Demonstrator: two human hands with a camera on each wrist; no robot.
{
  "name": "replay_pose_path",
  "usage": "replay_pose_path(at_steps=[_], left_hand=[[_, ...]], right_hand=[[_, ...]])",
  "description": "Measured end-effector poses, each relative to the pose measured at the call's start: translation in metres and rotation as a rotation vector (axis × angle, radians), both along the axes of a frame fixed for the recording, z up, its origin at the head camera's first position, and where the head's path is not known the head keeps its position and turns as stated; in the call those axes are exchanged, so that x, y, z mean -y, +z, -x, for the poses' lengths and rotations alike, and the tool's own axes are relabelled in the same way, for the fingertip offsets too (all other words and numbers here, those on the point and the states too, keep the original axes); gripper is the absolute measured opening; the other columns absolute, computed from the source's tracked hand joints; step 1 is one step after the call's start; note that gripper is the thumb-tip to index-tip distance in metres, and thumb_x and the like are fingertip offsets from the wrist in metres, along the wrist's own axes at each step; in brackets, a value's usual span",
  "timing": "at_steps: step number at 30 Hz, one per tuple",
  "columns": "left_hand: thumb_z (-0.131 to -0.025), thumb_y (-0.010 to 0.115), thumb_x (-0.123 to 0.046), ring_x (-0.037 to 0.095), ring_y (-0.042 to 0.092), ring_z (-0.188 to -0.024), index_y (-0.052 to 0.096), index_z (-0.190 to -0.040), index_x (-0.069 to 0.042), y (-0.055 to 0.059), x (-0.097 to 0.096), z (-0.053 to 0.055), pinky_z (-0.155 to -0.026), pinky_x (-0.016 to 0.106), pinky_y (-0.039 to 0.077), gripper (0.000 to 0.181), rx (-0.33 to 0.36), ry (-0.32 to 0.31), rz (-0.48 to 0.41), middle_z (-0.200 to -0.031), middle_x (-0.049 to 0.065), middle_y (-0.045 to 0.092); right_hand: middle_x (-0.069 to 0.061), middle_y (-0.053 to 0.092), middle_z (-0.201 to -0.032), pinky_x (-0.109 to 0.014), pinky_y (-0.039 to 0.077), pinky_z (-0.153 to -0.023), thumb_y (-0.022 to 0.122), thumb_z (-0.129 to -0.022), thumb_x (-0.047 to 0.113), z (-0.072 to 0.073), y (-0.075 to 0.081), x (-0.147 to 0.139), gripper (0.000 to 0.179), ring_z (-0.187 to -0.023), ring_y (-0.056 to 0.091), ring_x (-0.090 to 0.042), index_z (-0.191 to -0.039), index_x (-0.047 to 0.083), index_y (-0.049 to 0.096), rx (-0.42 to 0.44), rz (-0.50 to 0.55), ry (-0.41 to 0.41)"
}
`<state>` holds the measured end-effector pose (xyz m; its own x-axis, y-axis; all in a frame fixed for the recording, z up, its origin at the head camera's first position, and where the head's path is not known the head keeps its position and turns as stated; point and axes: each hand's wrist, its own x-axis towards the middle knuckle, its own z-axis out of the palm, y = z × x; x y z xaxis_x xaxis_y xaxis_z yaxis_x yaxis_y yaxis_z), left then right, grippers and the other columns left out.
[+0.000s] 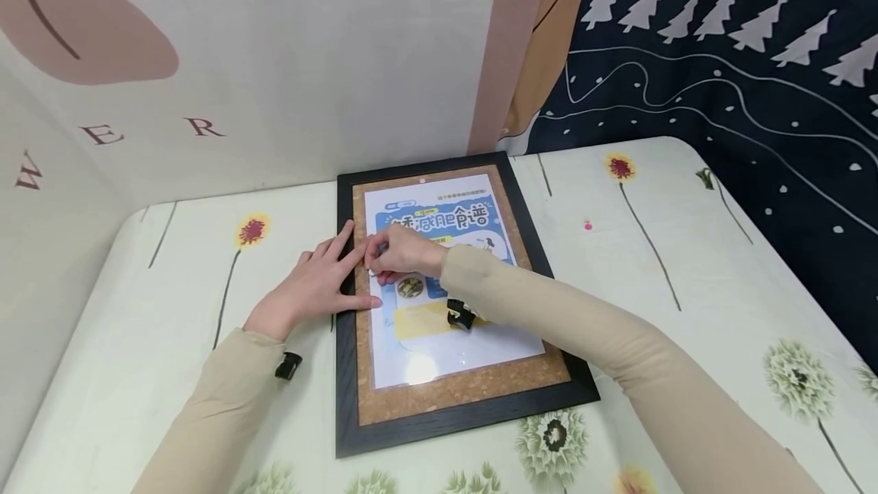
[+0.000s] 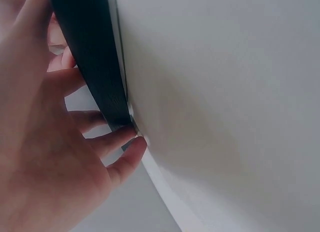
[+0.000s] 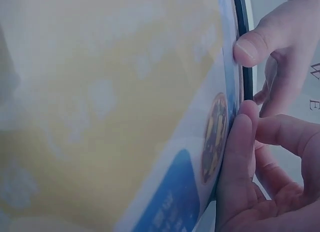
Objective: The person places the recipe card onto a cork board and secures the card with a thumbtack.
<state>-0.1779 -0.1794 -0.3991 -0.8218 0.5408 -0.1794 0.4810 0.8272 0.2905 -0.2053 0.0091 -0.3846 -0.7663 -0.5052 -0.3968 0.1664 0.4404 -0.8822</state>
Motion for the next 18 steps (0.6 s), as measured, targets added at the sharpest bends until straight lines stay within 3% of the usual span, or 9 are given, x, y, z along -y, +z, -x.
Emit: replay_pose_path(at_steps=[18], left_hand=[[-0.081, 0.064, -0.065, 0.052, 0.022, -0.134, 0.024, -0.153, -0.006, -0.0007, -0.0013, 0.001, -0.098, 0.07, 0.023, 0.102, -0.01, -0.014, -0.002, -0.158, 0.025, 0.001]], right_hand=[[-0.009, 0.062, -0.072, -0.026, 0.053, -0.058, 0.061, -0.091, 0.0, 0.0026, -0.0025, 0.0006, 0.007, -0.059, 0.062, -0.016, -0.085, 0.003, 0.064, 0.001, -0.036, -0.008]])
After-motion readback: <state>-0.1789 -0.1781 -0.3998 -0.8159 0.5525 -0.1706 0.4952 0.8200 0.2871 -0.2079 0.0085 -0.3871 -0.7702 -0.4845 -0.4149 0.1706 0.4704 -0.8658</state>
